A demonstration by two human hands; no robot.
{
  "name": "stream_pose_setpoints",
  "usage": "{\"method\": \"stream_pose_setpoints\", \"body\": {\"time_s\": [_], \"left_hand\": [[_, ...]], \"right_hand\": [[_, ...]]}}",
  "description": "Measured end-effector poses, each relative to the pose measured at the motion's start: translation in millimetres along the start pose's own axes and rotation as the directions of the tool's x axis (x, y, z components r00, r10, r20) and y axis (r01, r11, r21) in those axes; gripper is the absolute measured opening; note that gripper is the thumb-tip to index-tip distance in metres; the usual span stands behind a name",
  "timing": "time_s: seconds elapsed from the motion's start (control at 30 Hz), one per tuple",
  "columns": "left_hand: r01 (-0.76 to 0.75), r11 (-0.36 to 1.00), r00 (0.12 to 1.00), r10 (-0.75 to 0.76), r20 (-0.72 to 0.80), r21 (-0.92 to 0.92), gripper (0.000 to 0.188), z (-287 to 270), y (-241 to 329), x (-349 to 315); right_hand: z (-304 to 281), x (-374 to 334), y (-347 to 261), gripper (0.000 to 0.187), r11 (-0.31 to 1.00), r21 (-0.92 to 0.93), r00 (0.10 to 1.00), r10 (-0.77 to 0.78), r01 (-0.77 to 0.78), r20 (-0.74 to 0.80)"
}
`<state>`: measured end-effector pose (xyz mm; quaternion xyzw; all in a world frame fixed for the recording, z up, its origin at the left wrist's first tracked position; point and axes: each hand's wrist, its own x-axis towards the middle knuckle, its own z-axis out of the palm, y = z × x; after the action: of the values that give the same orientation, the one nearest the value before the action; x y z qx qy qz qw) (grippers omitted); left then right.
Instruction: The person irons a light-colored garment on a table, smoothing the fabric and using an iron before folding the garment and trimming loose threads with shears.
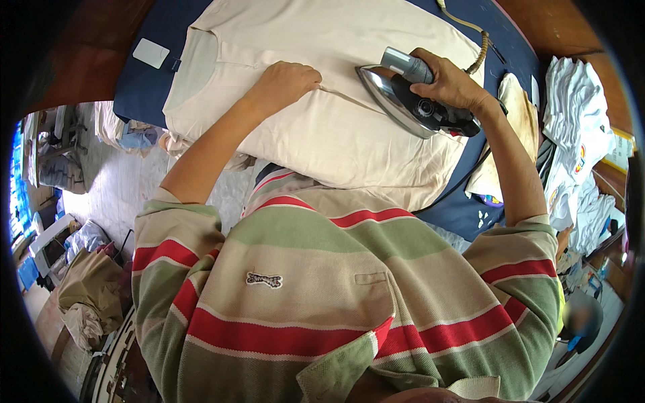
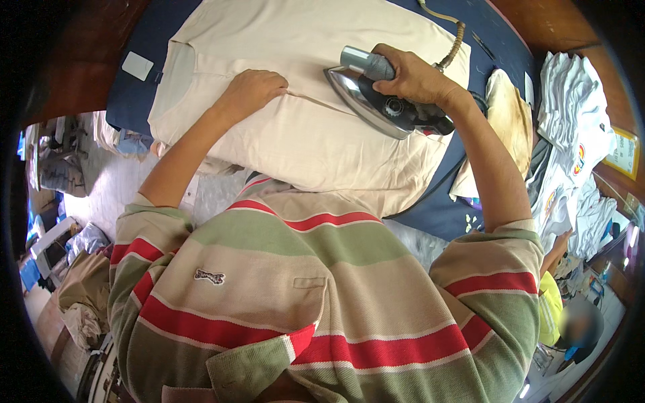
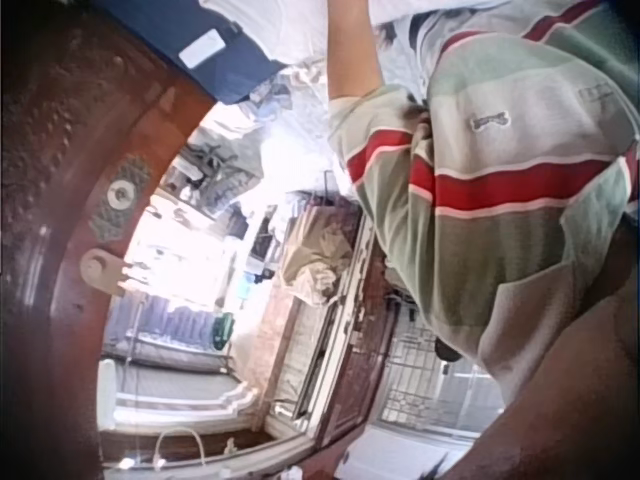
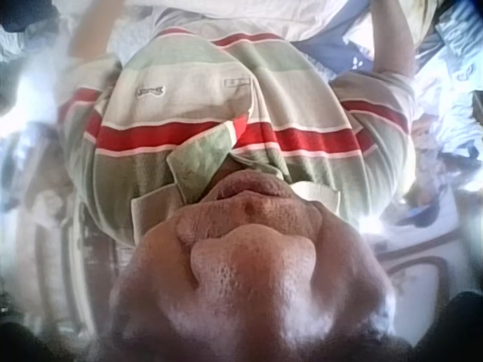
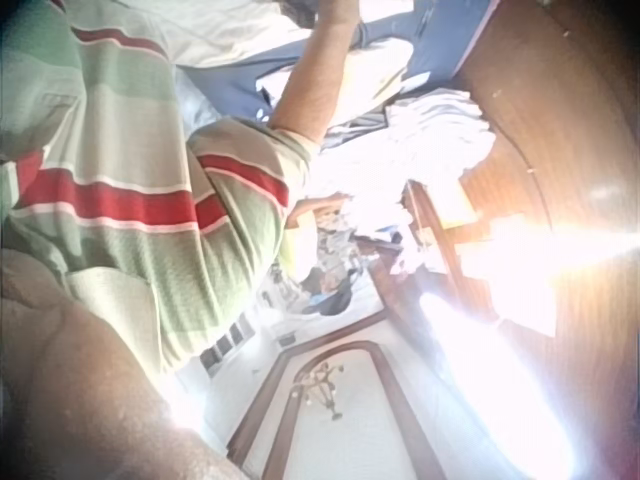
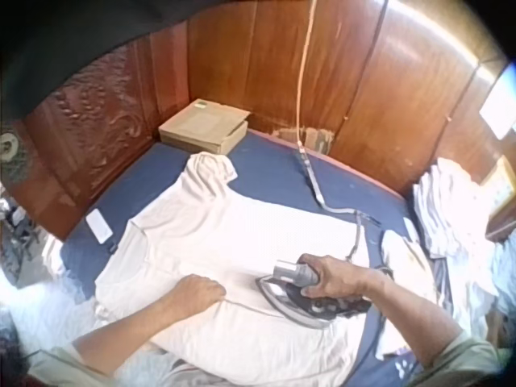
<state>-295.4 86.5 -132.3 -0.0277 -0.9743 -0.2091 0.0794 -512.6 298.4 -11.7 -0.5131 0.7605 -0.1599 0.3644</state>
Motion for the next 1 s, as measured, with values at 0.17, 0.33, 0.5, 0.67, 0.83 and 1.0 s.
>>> {"method": "stream_pose_setpoints", "body": {"time_s": [0.17,0.33,0.5,0.67,0.83,1.0], "left_hand": [[0.058,0.998,0.985,-0.056,0.162,-0.004,0.018,-14,1,9],[-0.115,0.982,0.976,0.083,0.203,0.153,0.013,-20,6,2],[-0.163,0.968,0.986,0.163,0.016,0.188,0.013,-8,-1,-35],[0.434,0.846,0.897,-0.374,-0.236,0.309,0.038,-4,-22,-68],[0.619,0.671,0.783,-0.567,-0.255,0.407,0.047,-6,-66,-90],[0.632,0.65,0.77,-0.59,-0.245,0.421,0.047,-7,-65,-90]], "right_hand": [[11,-3,-21,0.047,1.0,0.006,0.999,-0.003,0.003,0.036],[26,3,-44,0.044,0.997,-0.053,0.986,-0.053,0.062,0.159],[34,7,-56,0.042,0.992,-0.104,0.986,-0.057,0.074,0.159],[42,23,-72,0.036,0.989,-0.079,0.982,-0.11,0.123,0.156],[46,23,-67,0.032,0.985,-0.067,0.982,-0.149,0.157,0.112],[42,15,-66,0.041,0.994,-0.09,0.984,-0.044,0.06,0.174]]}}
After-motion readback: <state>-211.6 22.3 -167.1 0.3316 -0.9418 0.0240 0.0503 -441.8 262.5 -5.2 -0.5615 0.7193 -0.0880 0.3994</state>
